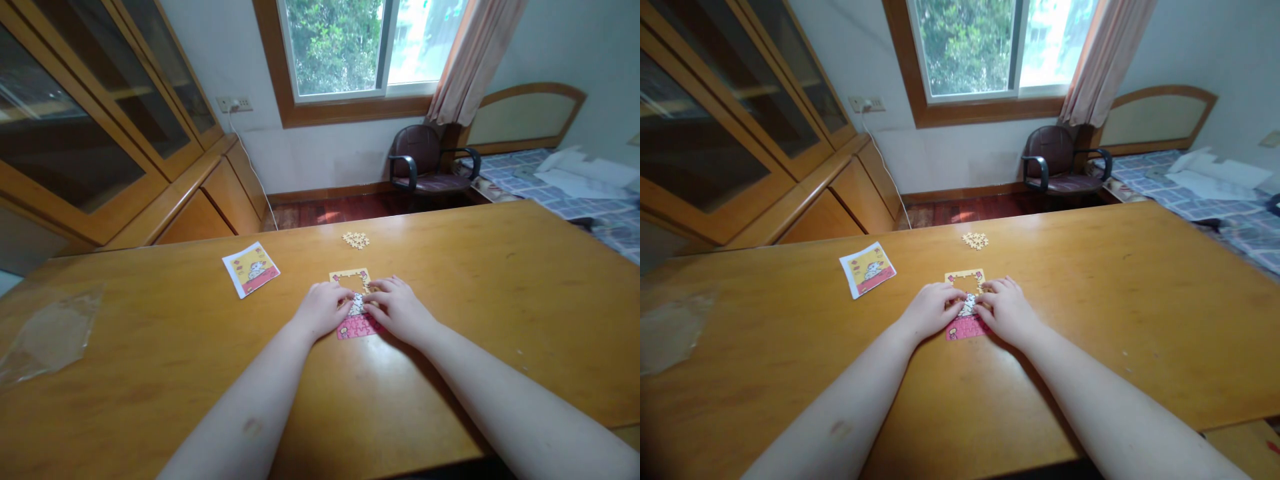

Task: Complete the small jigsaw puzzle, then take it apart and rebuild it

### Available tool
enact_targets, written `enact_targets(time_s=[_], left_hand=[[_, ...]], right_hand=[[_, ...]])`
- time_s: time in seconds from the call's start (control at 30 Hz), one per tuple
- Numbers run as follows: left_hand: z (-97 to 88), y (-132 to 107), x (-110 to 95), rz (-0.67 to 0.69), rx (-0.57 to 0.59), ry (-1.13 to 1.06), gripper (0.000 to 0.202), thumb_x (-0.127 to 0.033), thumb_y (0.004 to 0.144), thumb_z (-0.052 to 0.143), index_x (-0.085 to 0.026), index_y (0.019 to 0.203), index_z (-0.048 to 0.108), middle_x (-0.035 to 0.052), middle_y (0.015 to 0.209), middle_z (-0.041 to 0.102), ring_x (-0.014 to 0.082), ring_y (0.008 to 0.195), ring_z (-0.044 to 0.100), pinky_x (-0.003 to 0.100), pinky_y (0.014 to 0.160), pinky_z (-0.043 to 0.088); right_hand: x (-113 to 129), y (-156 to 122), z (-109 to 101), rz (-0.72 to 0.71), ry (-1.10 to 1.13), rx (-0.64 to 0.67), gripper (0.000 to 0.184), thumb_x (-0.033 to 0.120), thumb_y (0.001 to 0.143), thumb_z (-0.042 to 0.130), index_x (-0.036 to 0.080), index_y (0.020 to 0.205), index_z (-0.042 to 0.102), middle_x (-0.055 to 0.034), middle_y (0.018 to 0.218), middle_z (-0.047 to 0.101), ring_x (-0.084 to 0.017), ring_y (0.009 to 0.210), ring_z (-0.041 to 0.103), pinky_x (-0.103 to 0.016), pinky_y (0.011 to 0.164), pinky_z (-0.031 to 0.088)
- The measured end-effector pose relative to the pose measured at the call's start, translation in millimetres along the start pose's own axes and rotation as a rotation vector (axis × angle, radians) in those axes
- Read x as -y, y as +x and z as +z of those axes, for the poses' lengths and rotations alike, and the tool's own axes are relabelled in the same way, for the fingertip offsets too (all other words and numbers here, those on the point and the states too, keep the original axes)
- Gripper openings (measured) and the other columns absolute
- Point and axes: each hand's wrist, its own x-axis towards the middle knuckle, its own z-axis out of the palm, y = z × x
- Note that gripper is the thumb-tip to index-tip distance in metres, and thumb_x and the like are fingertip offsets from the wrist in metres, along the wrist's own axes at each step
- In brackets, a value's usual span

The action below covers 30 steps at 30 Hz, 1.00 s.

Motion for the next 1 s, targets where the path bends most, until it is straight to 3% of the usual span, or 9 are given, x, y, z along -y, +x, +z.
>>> enact_targets(time_s=[1.0], left_hand=[[1.1, -0.5, -1.4, 0.007, 0.011, 0.028, 0.027, -0.031, 0.088, 0.051, -0.028, 0.108, 0.069, 0.0026, 0.089, 0.07, 0.0188, 0.083, 0.062, 0.032, 0.079, 0.044]], right_hand=[[-2.1, 1.0, 0.9, 0.055, -0.015, -0.008, 0.024, 0.037, 0.089, 0.055, 0.025, 0.099, 0.073, -0.0086, 0.116, 0.064, -0.025, 0.107, 0.055, -0.045, 0.101, 0.036]])
